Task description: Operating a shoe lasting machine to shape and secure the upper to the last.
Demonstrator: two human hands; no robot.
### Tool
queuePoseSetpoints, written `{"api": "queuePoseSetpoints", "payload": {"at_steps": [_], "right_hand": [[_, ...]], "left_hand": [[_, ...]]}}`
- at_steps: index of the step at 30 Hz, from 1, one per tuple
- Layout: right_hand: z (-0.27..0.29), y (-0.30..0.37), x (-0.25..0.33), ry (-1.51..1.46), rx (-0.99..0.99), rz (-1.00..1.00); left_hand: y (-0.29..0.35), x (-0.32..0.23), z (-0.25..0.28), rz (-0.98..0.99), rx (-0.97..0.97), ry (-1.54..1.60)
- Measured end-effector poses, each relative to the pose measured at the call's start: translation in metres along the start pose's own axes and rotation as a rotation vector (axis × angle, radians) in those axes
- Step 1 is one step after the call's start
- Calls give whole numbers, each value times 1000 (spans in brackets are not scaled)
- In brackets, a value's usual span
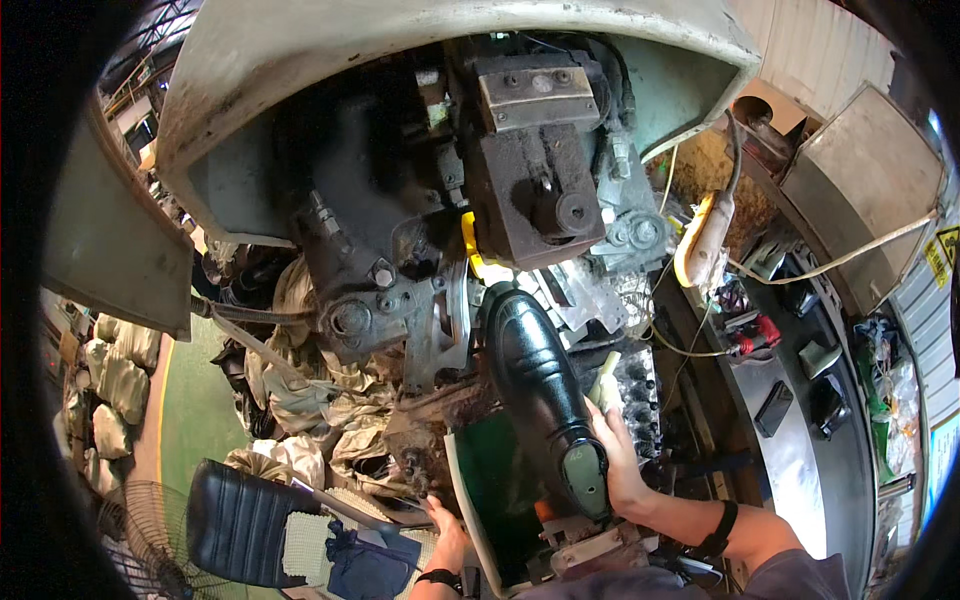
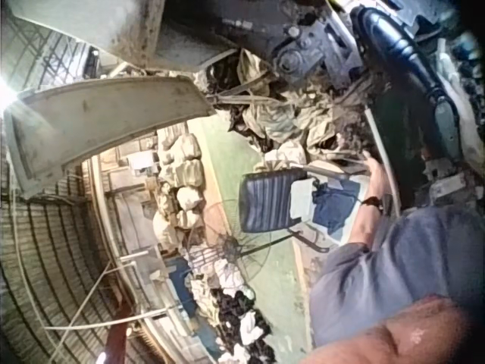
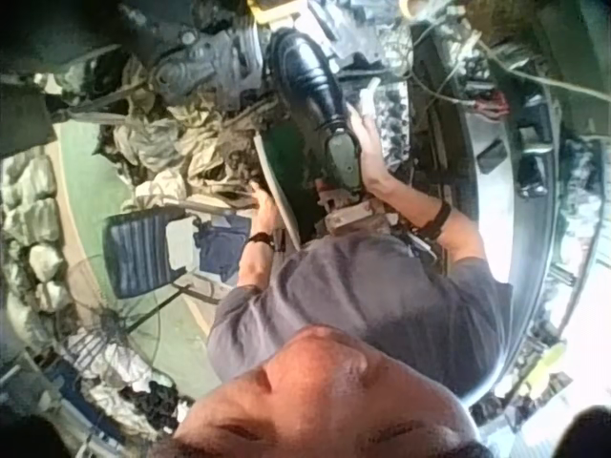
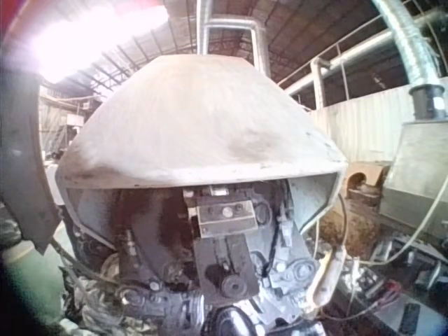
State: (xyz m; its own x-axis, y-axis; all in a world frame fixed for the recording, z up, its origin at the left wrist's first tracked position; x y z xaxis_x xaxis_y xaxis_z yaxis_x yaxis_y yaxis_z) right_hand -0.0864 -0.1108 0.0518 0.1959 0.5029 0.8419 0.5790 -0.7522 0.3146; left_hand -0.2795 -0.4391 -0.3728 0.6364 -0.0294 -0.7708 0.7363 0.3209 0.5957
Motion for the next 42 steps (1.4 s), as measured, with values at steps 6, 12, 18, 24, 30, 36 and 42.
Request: {"api": "queuePoseSetpoints", "payload": {"at_steps": [6,12,18,24,30,36,42], "right_hand": [[1,-1,8,30,-35,46],[-6,2,6,-13,-3,7],[6,-2,-2,18,-22,36],[7,4,3,93,-84,82],[28,35,16,123,-11,126],[104,110,42,279,-52,210],[270,172,40,664,-462,289]], "left_hand": [[74,-156,-4,-860,-132,-118],[123,-181,-63,-1211,284,-431],[115,-225,10,-1056,-86,-201],[213,-249,13,-829,161,163],[403,-297,-47,-855,883,220],[480,-278,-79,-1352,726,-94],[491,-266,-86,-1225,678,-69]]}}
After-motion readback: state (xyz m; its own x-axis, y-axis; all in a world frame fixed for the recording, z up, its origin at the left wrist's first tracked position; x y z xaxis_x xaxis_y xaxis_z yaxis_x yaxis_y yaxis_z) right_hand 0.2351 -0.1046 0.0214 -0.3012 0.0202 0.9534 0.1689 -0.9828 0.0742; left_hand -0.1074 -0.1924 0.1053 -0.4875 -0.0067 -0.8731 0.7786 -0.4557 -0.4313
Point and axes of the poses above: each hand's wrist, its own y-axis away from the middle knuckle, its own z-axis out of the back of the hand, x = y × z, the point moved 5 cm from there along -y, towards the middle knuckle, and after that the axes turned 8 degrees about -x, right-handed, at the moved point
